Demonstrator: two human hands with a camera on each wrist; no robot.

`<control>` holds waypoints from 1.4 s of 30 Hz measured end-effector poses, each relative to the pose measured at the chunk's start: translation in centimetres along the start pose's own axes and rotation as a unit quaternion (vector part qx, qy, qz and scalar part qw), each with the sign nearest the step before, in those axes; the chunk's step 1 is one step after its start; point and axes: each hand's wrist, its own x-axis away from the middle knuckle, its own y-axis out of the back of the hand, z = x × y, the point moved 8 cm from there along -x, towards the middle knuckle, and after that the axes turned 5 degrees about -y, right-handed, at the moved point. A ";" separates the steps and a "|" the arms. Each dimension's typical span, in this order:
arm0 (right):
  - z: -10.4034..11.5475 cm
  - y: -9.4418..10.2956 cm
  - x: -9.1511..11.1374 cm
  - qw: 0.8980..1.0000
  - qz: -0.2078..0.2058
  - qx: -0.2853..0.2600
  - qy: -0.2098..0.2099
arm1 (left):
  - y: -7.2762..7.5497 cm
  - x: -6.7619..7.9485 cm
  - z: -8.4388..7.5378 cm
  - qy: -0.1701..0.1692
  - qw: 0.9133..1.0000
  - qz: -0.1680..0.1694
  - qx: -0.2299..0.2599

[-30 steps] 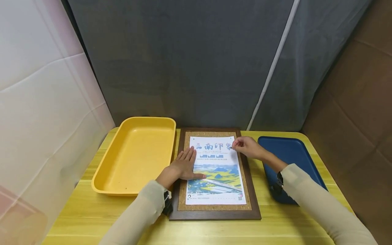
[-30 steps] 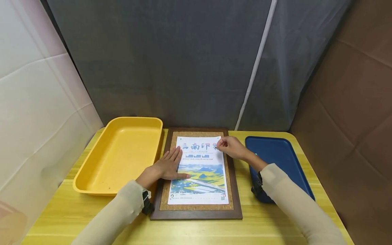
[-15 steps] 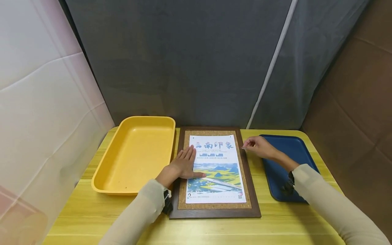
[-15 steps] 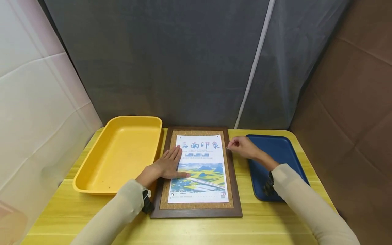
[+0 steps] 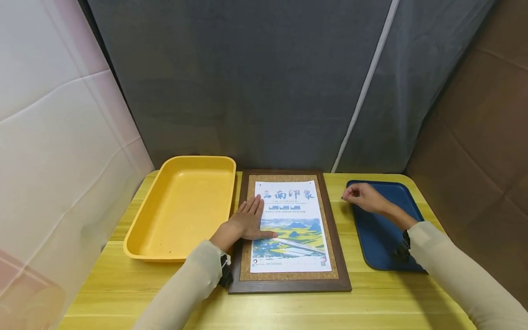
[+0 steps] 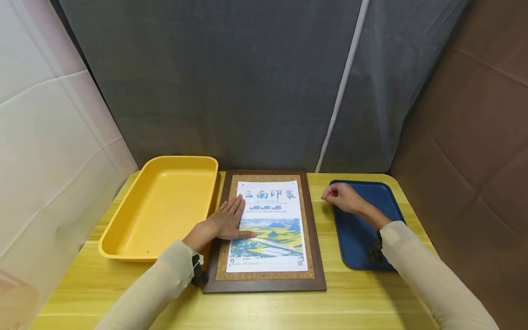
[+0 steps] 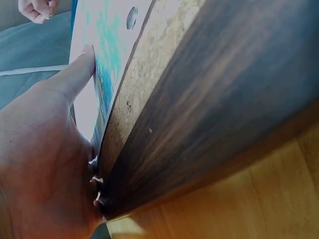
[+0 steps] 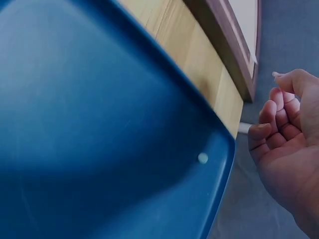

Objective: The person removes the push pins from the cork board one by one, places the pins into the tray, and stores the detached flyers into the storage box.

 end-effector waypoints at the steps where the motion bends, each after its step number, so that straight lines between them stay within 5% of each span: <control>1: -0.2 0.1 0.2 1.000 0.000 0.000 -0.001 | 0.0 0.0 0.0 -0.001 1.000 -0.001 0.002; 25: -4.6 2.3 3.3 0.998 -0.017 0.031 -0.042 | -0.5 -0.4 0.4 0.008 1.000 0.009 0.006; 42: -6.9 1.8 4.0 0.997 -0.006 0.040 -0.071 | 0.1 0.0 -0.1 0.003 1.000 0.000 0.011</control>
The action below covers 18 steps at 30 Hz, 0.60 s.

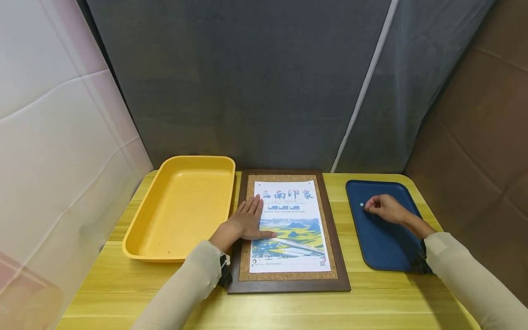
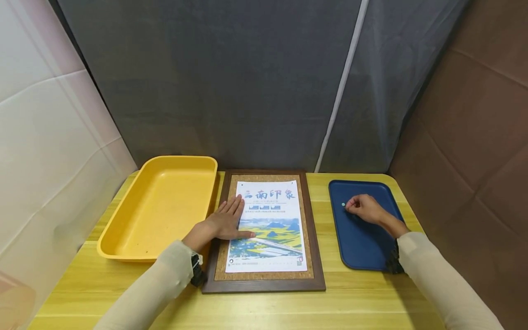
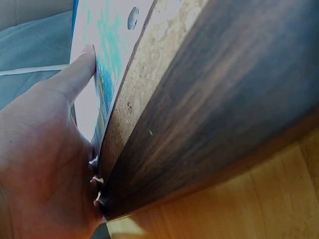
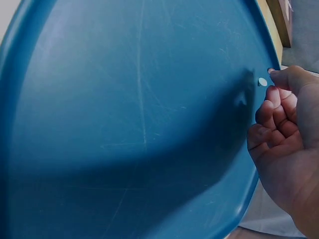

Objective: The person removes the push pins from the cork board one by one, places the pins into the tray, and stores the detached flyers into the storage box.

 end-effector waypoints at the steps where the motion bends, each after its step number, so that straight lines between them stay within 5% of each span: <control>1: -0.1 0.0 0.0 1.000 0.000 0.000 -0.001 | 0.0 0.0 0.0 0.001 1.000 0.000 -0.002; 18: -0.8 -0.8 0.0 1.000 0.009 -0.001 -0.006 | 0.0 0.1 0.0 -0.002 1.000 0.005 0.007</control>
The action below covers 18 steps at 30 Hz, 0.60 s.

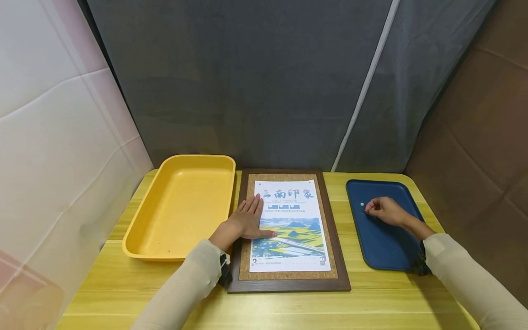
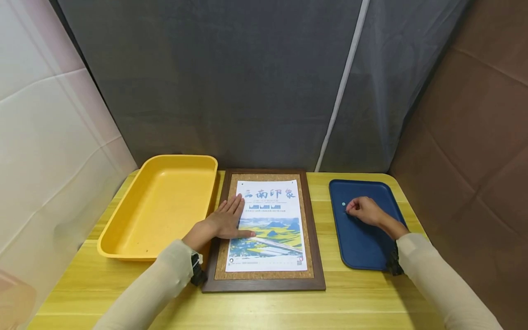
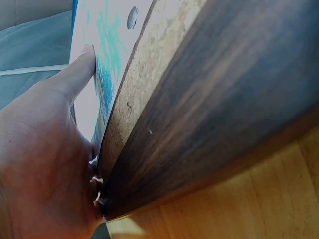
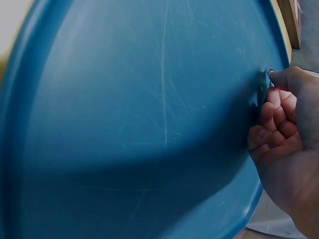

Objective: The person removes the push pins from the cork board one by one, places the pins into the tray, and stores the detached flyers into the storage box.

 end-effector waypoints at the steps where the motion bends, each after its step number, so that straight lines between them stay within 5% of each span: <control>1: 0.0 0.0 0.0 1.000 0.000 0.001 0.001 | 0.0 0.0 0.0 0.000 1.000 -0.001 0.000; 18: -0.3 0.9 0.0 1.000 -0.018 0.016 -0.004 | 0.0 -0.2 0.0 0.002 1.000 -0.007 -0.007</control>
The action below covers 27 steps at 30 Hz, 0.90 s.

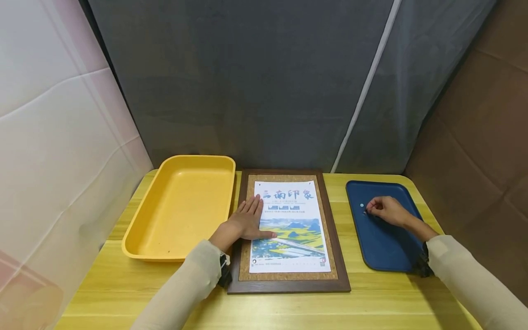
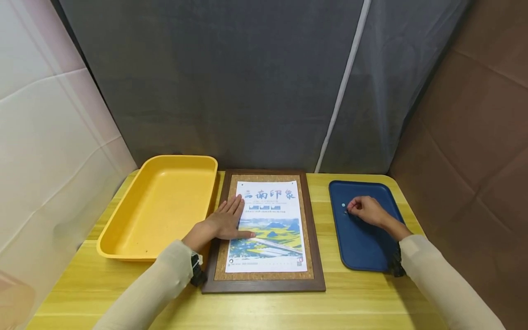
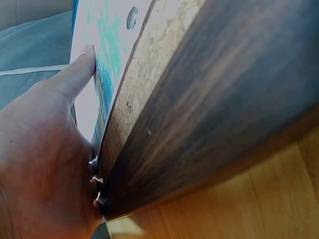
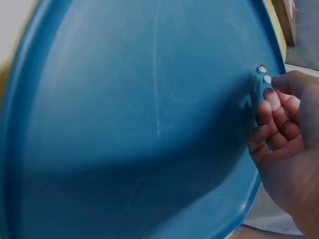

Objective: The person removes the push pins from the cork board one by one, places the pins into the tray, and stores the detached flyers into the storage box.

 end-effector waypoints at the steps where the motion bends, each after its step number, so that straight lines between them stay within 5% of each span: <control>1: 0.1 0.1 0.1 1.000 -0.002 0.002 0.002 | 0.0 0.0 0.0 0.000 1.000 0.001 -0.001; 27: 6.3 -0.7 1.2 0.996 -0.001 0.026 0.089 | 0.2 0.2 -0.1 0.004 1.000 0.000 0.002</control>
